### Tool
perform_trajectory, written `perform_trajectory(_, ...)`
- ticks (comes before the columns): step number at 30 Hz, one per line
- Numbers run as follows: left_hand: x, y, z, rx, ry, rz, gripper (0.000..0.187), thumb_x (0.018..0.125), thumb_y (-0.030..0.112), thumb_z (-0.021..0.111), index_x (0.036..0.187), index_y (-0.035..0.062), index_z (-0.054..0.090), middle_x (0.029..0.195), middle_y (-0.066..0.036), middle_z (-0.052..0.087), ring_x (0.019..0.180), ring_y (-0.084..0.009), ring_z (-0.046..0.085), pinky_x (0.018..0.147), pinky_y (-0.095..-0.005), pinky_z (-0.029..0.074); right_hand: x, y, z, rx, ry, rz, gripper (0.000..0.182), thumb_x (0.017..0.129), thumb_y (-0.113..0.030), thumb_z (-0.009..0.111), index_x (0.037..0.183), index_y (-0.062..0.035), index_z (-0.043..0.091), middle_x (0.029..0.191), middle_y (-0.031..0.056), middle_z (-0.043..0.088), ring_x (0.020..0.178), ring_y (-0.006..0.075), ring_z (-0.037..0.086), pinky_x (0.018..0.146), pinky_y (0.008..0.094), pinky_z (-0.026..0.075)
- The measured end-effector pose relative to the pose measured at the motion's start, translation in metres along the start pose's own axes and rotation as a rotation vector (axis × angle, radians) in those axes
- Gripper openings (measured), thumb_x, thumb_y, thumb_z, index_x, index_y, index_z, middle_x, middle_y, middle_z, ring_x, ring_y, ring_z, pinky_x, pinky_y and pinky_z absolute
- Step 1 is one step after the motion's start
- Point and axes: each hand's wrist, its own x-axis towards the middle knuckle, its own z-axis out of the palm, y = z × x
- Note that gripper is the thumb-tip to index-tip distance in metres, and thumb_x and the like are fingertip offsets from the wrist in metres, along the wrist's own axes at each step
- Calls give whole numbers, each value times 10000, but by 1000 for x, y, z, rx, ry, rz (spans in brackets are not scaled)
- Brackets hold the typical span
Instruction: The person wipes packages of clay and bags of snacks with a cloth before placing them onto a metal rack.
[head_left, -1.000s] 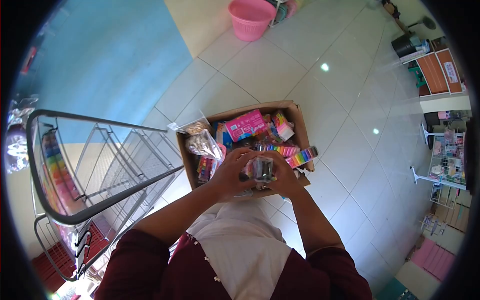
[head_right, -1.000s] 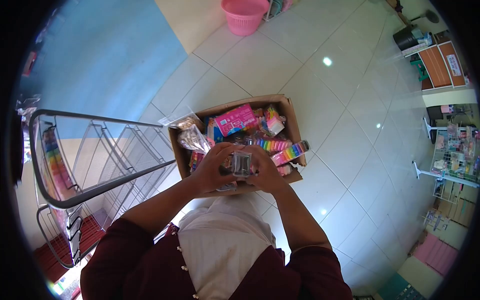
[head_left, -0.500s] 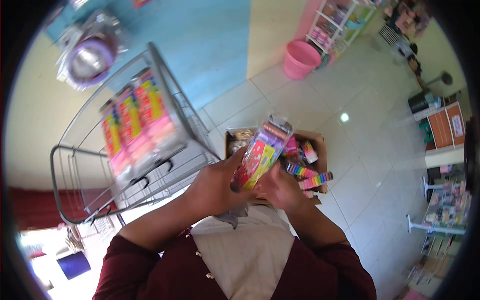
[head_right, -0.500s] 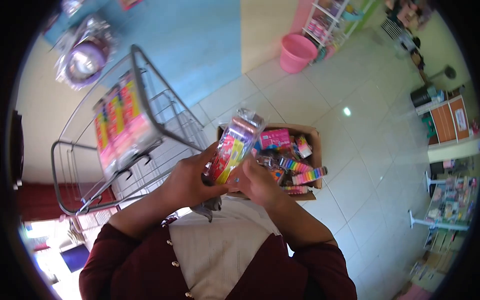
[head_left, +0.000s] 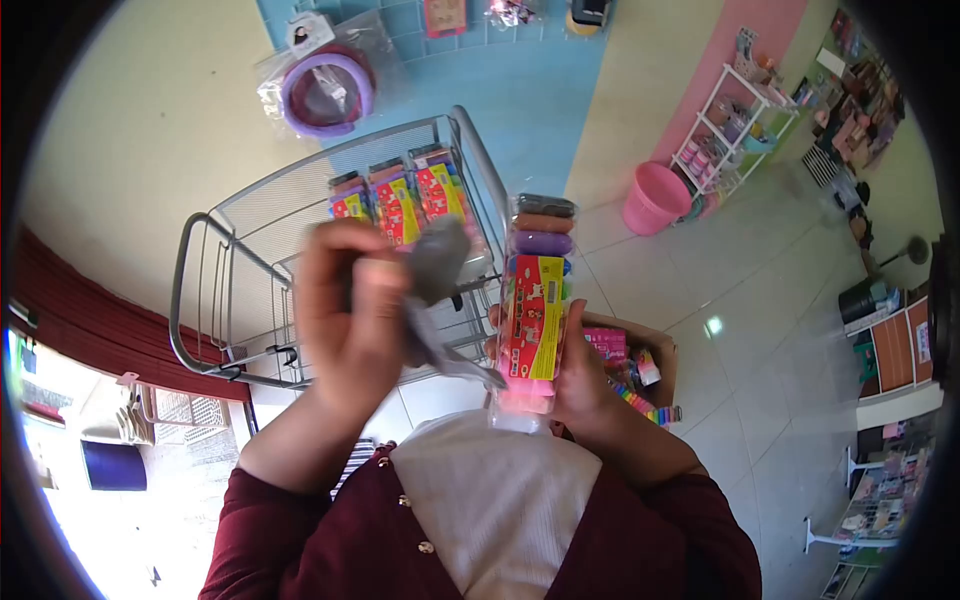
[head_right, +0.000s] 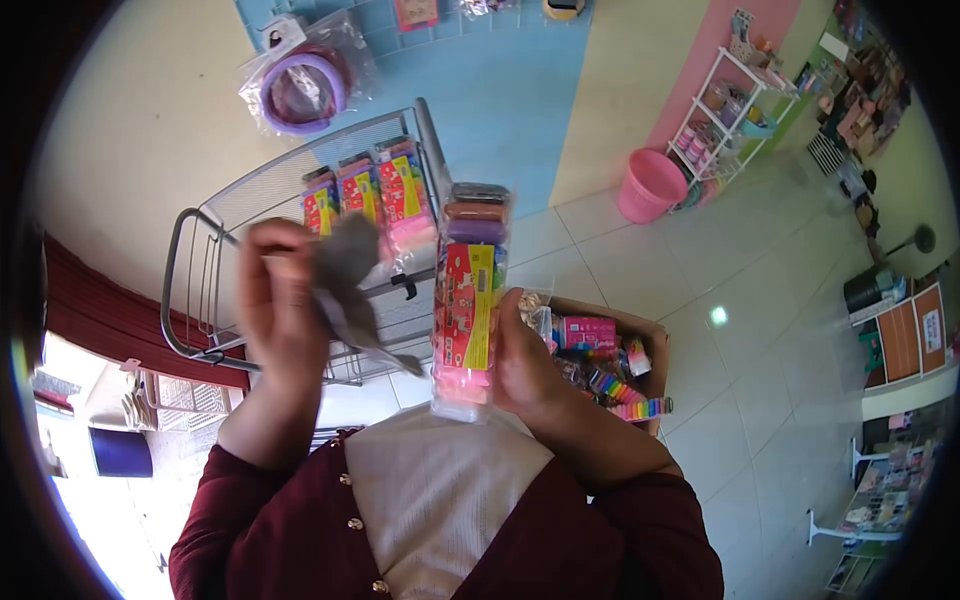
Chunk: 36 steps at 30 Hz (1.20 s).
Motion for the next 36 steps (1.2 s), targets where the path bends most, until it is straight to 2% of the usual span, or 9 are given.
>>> perform_trajectory(3,-10,-5,30,542,-481,313,422,761,123,807,1126,19,622,1038,-141,636,971,-310,618,796,-365,503,-2,0,3,45,-108,-7,790,966,-718,249,1329,-64,503,1160,86,617,982,161,637,821,348,552)
perform_trajectory(5,-27,-6,35,523,-501,377,464,739,104,800,1161,6,635,1121,-138,644,1057,-295,603,845,-387,510,-4,-2,15,-59,286,-109,774,977,-702,265,1329,-58,512,1170,86,624,1014,171,644,857,343,542)
perform_trajectory(8,-22,-8,25,329,-733,552,404,749,11,743,1150,19,695,1161,-124,668,1038,-285,627,880,-383,516,-13,-9,1,118,0,-25,714,1010,-649,281,1353,-61,494,1196,87,621,1060,181,637,912,340,525)
perform_trajectory(14,-11,-6,18,595,-670,593,390,743,-49,661,1129,-6,702,1166,-112,684,1073,-278,649,916,-389,513,-17,-18,10,59,-123,86,685,1027,-612,296,1370,-52,488,1191,76,629,1059,168,635,904,331,528)
perform_trajectory(16,-15,-9,18,610,-728,682,395,737,-61,645,1125,-13,701,1163,-110,688,1085,-277,649,935,-392,509,-17,-22,37,-278,350,57,663,1037,-588,303,1372,-45,485,1172,77,640,1045,157,638,890,324,531)
perform_trajectory(20,0,-6,8,544,-687,623,446,709,-81,621,1142,-1,689,1164,-129,693,1094,-306,650,956,-415,511,-17,-19,28,-351,382,67,686,1013,-628,329,1341,-54,514,1149,85,653,1025,179,658,883,337,544)
perform_trajectory(26,4,-5,-4,647,-657,645,449,724,-93,580,1154,-18,683,1192,-129,686,1084,-298,644,943,-413,512,-12,-24,21,-357,-9,140,639,1057,-530,331,1366,11,470,1154,137,636,1019,174,642,870,321,532)
perform_trajectory(32,20,16,-19,605,-565,674,416,706,-138,602,1088,-8,705,1092,-152,711,1056,-293,652,905,-417,534,-4,-21,1,-690,29,-63,473,1038,-497,447,1150,-41,509,662,-58,510,445,-5,431,409,169,339)
perform_trajectory(36,39,26,-35,607,-445,467,426,701,-163,606,1095,-25,691,1071,-174,706,998,-312,666,879,-410,534,2,-20,6,-791,-130,-49,494,1028,-530,447,1115,-49,518,668,-43,522,498,6,474,471,178,378)
